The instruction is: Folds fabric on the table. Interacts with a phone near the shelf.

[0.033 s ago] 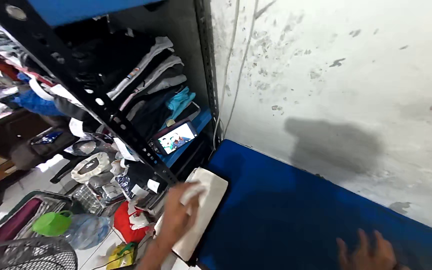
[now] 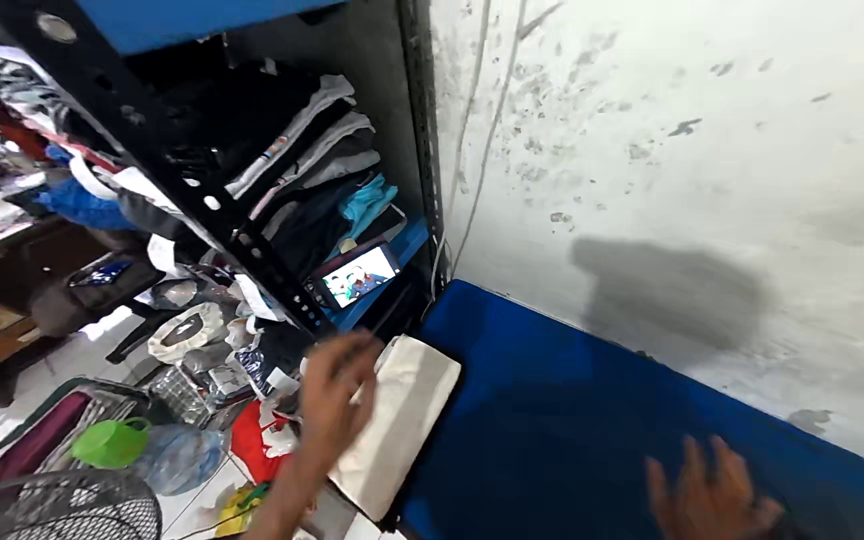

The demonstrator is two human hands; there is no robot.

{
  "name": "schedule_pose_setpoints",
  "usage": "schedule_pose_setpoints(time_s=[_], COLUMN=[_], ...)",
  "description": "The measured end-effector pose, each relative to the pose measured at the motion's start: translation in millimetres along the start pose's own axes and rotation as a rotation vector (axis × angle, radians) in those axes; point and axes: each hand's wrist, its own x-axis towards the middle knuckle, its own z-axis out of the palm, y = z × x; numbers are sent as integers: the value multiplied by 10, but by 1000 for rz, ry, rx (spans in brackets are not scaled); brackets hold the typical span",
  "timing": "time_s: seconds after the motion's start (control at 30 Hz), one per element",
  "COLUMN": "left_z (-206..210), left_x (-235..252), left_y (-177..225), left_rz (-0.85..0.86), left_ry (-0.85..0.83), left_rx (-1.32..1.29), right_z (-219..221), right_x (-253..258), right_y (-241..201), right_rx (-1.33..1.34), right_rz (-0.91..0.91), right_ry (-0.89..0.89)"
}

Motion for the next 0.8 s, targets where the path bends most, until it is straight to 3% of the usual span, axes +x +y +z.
schedule_pose_setpoints(time_s=[0.07,0.13,0.2,0.27,0.4,0.57,0.8], left_z=[-351,-509,-440,-286,-197,-185,-212], left_x=[699,1201,1512,1709,1624,1604,1614], left_y=[-319,-599,-795,-986,-1042,-1042,-1036], left_rz=[11,-18,-15,102,48,8,26], left_ry=[291,419,525,669,610,614,620], left_rx=[142,198,253,289,357,393,351], right_z=[275,420,467,504,691,993,1187], right_x=[332,663,960,1197,1555,1849,1892], right_y=[-686,-1429,-2147,-2773,-3691,-4249,-4285], right_rx=[88,186,246,295,313,259,260], right_rz=[-181,-337,-485,-590,-727,-791,-814], right_ry=[62,83,81,64,28,-19,-54])
